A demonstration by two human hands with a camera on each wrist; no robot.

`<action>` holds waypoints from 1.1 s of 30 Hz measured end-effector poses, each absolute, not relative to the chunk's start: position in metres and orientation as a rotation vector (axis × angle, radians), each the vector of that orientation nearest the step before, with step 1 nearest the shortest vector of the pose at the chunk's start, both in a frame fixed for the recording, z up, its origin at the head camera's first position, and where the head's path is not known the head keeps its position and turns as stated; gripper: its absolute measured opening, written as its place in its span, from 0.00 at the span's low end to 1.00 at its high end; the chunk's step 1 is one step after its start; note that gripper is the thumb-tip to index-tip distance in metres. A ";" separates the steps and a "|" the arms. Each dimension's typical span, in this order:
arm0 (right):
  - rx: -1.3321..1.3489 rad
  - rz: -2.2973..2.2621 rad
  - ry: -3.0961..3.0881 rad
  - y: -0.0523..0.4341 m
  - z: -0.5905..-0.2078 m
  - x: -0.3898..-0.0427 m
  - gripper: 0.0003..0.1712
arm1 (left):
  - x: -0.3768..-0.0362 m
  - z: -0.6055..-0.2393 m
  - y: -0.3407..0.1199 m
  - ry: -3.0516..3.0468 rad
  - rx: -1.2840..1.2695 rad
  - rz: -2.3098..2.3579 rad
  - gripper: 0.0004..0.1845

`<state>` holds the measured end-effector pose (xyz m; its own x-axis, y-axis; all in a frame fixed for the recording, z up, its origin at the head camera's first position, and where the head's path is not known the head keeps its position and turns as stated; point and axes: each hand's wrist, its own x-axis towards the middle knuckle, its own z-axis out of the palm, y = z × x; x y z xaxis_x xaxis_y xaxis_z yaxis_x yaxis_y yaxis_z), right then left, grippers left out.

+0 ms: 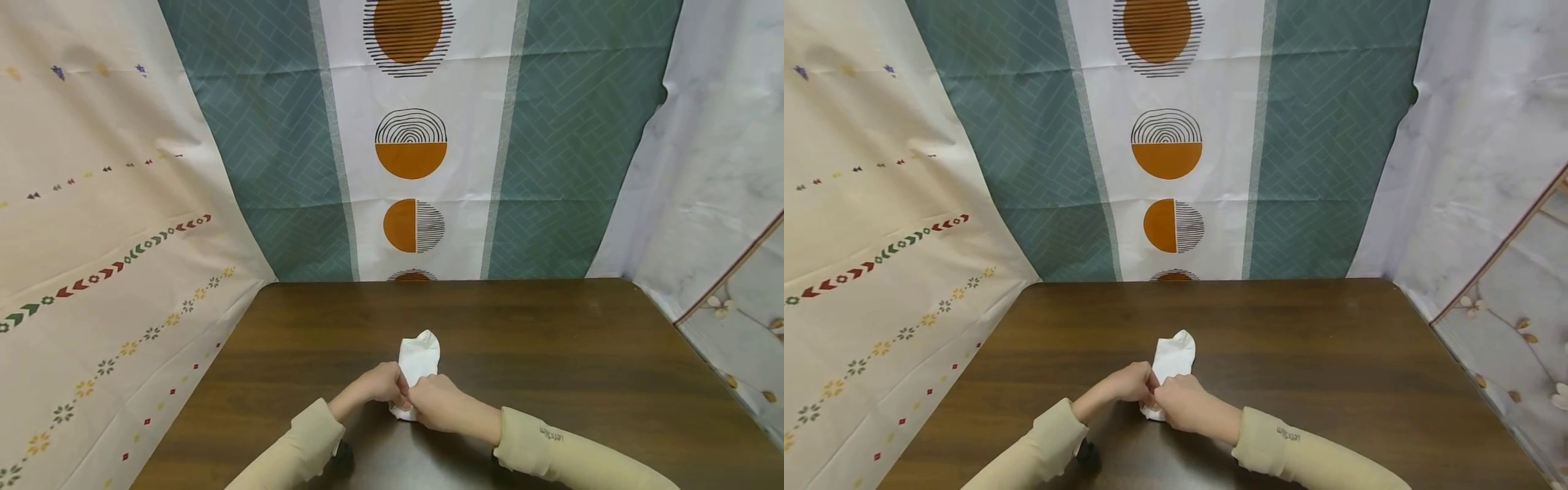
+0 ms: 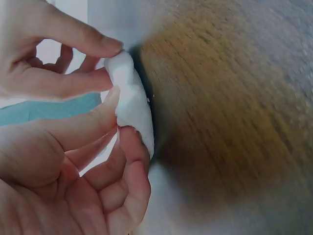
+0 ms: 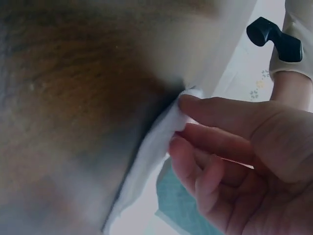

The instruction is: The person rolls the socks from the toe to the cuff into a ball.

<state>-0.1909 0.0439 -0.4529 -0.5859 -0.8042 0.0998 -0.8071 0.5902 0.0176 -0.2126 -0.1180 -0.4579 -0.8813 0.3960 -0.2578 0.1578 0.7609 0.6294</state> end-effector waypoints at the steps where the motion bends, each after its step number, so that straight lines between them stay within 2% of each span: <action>1: 1.378 0.029 -2.717 0.043 -0.454 -0.192 0.13 | -0.213 -0.458 -0.119 2.574 0.426 0.879 0.10; 10: 1.427 -0.057 -2.723 0.042 -0.455 -0.198 0.18 | -0.212 -0.463 -0.122 2.612 0.539 0.887 0.09; 18: 1.469 -0.080 -2.625 0.039 -0.456 -0.199 0.18 | -0.203 -0.462 -0.121 2.751 0.592 0.807 0.16; 27: 1.532 0.205 -2.817 0.042 -0.457 -0.213 0.13 | -0.191 -0.459 -0.128 2.816 0.841 0.733 0.04; 33: 1.517 0.332 -2.902 0.045 -0.458 -0.218 0.11 | -0.182 -0.461 -0.131 2.904 1.009 0.524 0.05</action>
<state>-0.2177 0.0448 -0.4577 -0.5665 -0.8231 -0.0389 -0.7930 0.5574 -0.2457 -0.1819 -0.1311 -0.4610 -0.7903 0.6064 0.0876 0.5987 0.7341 0.3202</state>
